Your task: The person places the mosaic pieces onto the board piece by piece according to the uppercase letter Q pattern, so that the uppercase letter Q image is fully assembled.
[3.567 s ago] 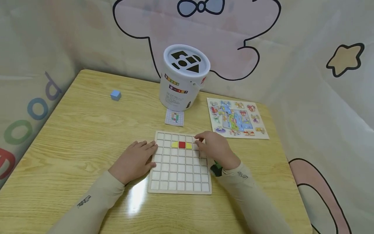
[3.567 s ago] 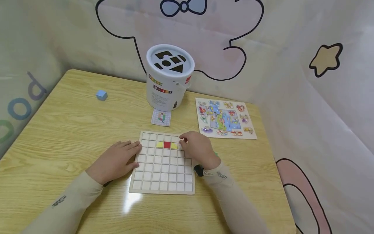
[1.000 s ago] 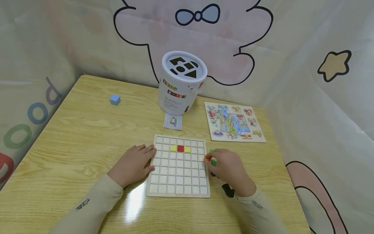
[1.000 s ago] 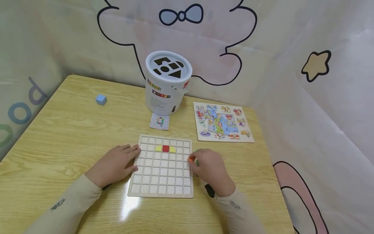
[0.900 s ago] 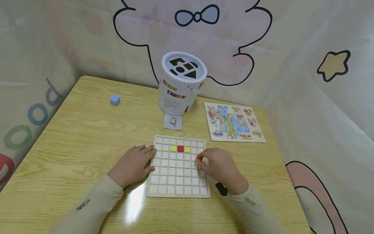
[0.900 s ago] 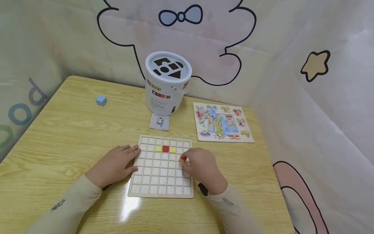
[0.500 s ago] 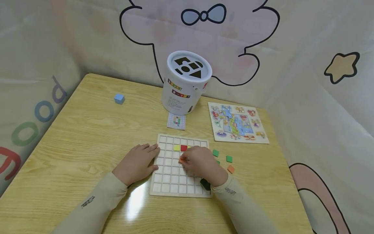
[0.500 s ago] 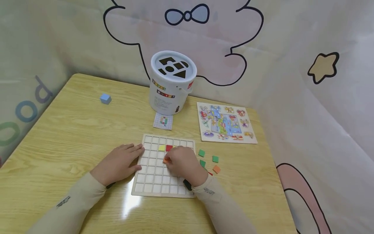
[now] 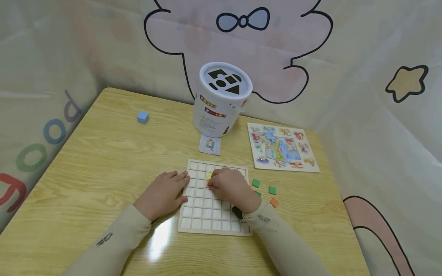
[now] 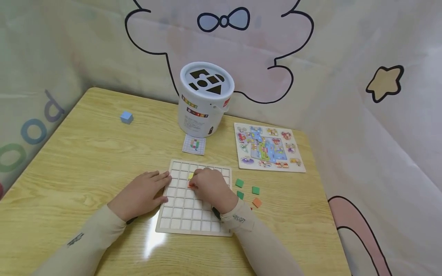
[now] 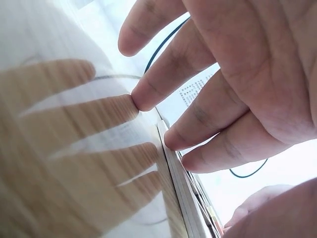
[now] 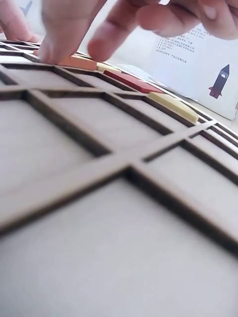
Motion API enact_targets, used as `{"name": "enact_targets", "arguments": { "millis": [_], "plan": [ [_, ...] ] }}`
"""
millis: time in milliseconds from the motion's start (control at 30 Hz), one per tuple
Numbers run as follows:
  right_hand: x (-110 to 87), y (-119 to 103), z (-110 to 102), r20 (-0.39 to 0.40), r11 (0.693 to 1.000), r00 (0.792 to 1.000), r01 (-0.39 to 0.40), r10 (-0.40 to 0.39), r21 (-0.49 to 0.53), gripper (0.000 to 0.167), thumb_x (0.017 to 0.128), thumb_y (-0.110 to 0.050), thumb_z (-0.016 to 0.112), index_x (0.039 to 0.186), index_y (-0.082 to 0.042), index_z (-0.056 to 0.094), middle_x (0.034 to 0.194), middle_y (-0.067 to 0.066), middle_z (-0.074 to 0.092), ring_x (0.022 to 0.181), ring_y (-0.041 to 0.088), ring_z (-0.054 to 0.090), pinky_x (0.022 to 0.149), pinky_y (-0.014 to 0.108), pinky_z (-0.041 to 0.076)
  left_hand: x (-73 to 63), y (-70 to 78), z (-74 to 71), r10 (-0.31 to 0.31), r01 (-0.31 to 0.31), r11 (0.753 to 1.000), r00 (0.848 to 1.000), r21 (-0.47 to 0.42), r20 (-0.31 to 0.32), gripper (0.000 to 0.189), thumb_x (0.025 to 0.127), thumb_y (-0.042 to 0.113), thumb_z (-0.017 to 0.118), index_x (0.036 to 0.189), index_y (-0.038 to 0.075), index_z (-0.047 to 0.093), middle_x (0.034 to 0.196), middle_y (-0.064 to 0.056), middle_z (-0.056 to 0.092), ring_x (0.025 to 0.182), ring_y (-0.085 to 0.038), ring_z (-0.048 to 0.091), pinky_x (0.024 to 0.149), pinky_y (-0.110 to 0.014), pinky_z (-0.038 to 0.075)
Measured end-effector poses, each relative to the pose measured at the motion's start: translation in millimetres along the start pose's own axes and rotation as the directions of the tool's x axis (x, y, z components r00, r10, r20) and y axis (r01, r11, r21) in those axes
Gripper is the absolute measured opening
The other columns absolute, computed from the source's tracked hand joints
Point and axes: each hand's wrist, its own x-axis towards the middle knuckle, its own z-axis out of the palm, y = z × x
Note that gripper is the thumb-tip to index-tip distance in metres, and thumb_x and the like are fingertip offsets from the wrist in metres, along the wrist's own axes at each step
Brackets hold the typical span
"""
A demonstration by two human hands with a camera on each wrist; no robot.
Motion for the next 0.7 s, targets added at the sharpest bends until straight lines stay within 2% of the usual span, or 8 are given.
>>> {"name": "enact_targets", "arguments": {
  "millis": [133, 433, 600, 700],
  "plan": [
    [1.0, 0.2, -1.7, 0.026, 0.999, 0.999, 0.017, -0.018, 0.051, 0.011, 0.100, -0.023, 0.080, 0.108, -0.024, 0.087, 0.101, -0.007, 0.073, 0.089, 0.014, 0.070, 0.073, 0.031, 0.063, -1.4, -1.3, -0.1, -0.001, 0.001, 1.000, 1.000, 0.004, -0.006, 0.062, 0.100, 0.034, 0.078, 0.149, 0.000, 0.061, 0.155, -0.018, 0.057, 0.138, -0.046, 0.054, 0.118, -0.061, 0.041],
    [2.8, -0.9, -6.7, 0.077, 0.999, 0.997, 0.020, -0.023, 0.040, 0.014, 0.100, -0.021, 0.080, 0.112, -0.025, 0.086, 0.107, -0.007, 0.074, 0.093, 0.016, 0.070, 0.075, 0.031, 0.062, -2.2, -2.5, -0.1, -0.001, 0.001, 1.000, 1.000, -0.004, -0.013, 0.062, 0.099, 0.033, 0.079, 0.149, 0.000, 0.062, 0.154, -0.018, 0.057, 0.138, -0.047, 0.054, 0.117, -0.062, 0.041],
    [-16.0, 3.1, -16.0, 0.084, 0.996, 0.996, -0.023, 0.015, 0.092, 0.017, 0.100, -0.021, 0.078, 0.117, -0.022, 0.083, 0.111, -0.004, 0.074, 0.095, 0.016, 0.071, 0.075, 0.033, 0.062, -1.3, -0.6, 1.1, 0.001, -0.001, 1.000, 1.000, -0.004, -0.001, 0.062, 0.100, 0.033, 0.078, 0.149, 0.000, 0.061, 0.155, -0.018, 0.056, 0.138, -0.047, 0.054, 0.117, -0.063, 0.042],
    [-37.2, 10.7, -28.1, 0.089, 0.990, 0.992, -0.095, 0.086, 0.101, 0.021, 0.100, -0.022, 0.077, 0.121, -0.019, 0.082, 0.117, -0.001, 0.075, 0.105, 0.019, 0.071, 0.084, 0.038, 0.063, -0.6, 0.5, 2.0, 0.010, -0.010, 1.000, 1.000, 0.001, -0.012, 0.062, 0.099, 0.033, 0.079, 0.148, 0.000, 0.062, 0.154, -0.018, 0.057, 0.137, -0.047, 0.055, 0.117, -0.062, 0.042]
  ]
}}
